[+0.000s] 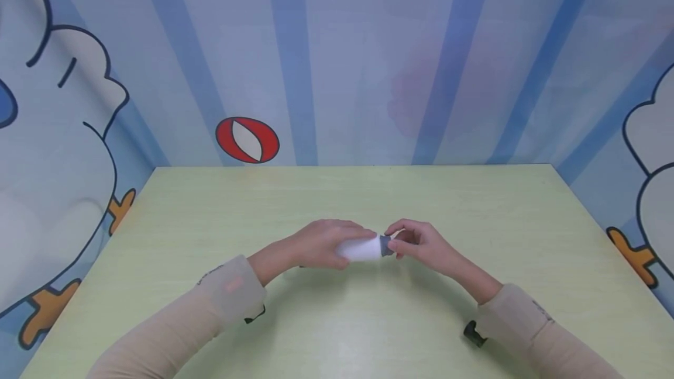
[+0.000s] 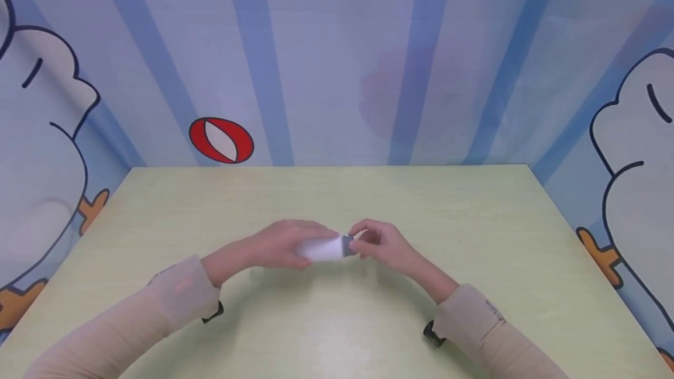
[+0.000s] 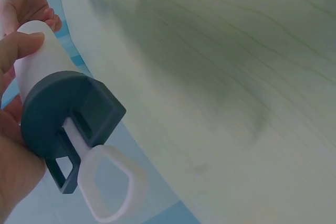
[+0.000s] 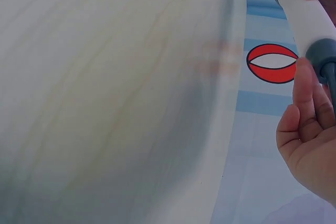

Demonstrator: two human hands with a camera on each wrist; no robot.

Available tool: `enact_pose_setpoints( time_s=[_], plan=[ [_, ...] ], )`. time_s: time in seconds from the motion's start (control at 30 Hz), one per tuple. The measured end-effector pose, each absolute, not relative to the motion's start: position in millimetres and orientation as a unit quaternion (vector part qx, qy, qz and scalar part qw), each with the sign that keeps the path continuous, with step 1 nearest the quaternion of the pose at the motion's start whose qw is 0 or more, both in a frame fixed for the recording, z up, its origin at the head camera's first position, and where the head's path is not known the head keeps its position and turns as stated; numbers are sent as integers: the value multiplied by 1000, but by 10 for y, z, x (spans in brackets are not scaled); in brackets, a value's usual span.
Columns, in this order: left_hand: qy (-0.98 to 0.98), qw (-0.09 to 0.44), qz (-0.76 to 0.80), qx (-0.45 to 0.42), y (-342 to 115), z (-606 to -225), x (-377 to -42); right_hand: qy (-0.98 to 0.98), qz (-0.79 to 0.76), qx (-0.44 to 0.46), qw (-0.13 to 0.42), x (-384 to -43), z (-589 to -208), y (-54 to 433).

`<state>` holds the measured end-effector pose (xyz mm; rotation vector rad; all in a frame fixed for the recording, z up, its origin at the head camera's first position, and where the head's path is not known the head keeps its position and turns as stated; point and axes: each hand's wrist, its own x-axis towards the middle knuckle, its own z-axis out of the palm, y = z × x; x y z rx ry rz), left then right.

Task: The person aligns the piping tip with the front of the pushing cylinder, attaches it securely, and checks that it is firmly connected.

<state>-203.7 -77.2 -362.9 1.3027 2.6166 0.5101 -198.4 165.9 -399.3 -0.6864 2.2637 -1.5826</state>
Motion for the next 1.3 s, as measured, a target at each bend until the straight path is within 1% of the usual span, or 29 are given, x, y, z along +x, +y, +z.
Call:
enact_pose_setpoints(
  time_s=[0.2, 0.43, 0.6, 0.73, 0.9, 1.0, 1.23, 1.3],
  plan=[
    [879, 88, 176, 435, -781, -3630, -2043, 776, -558, -251, 154, -2005, -4018, 1683],
    [880, 93, 183, 428, -794, -3634, -2046, 801, -518, -279, 109, -2000, -4021, 1661],
    [879, 98, 183, 428, -783, -3638, -2048, 805, -510, -287, 96, -1989, -4002, 1646],
    [878, 95, 184, 431, -775, -3649, -2042, 804, -513, -282, 102, -1977, -3987, 1648],
    [878, 97, 182, 432, -755, -3644, -2033, 796, -528, -265, 135, -1991, -4000, 1671],
    [879, 97, 177, 433, -749, -3640, -2038, 795, -531, -258, 140, -1993, -3997, 1684],
    [882, 101, 176, 426, -755, -3631, -2050, 810, -507, -280, 94, -1984, -3994, 1674],
    [881, 103, 179, 426, -752, -3634, -2051, 812, -501, -286, 89, -1983, -3997, 1667]
  ],
)
